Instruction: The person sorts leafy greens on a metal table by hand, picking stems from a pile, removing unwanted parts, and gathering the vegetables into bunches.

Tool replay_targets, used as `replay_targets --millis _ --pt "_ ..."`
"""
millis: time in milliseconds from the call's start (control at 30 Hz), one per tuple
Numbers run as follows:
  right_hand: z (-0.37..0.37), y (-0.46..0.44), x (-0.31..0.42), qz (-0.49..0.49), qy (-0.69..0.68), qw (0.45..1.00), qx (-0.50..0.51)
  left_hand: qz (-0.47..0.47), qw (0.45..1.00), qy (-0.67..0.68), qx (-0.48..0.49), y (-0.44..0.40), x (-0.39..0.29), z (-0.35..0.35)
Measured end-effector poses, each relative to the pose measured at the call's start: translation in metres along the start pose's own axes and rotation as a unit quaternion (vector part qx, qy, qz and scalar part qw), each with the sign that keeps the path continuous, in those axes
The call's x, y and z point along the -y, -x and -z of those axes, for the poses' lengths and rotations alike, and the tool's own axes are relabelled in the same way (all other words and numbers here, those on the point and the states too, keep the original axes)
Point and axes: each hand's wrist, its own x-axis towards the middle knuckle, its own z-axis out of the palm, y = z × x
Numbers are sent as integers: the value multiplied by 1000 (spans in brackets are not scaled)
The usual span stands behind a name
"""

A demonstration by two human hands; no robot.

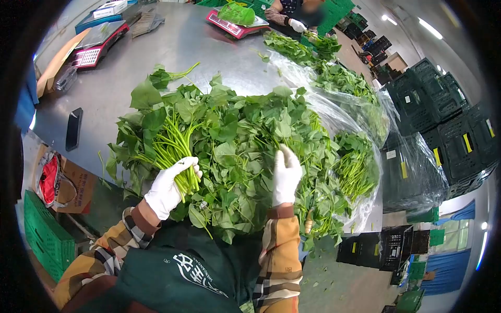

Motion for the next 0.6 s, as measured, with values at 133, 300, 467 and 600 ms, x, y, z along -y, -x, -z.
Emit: replay_targets --millis 133,300,467,600 --pt "13 2 -66 123 408 904 -17 -8 1000 -4 20 0 1 2" --pt "-24 66 -3 205 348 893 197 -4 1000 7 9 -2 4 4" --pt "1 56 39 144 151 920 332 -6 1000 -4 10 2 1 -1" --pt "19 6 19 -81 23 991 104 -7 1000 -7 17 3 2 3"
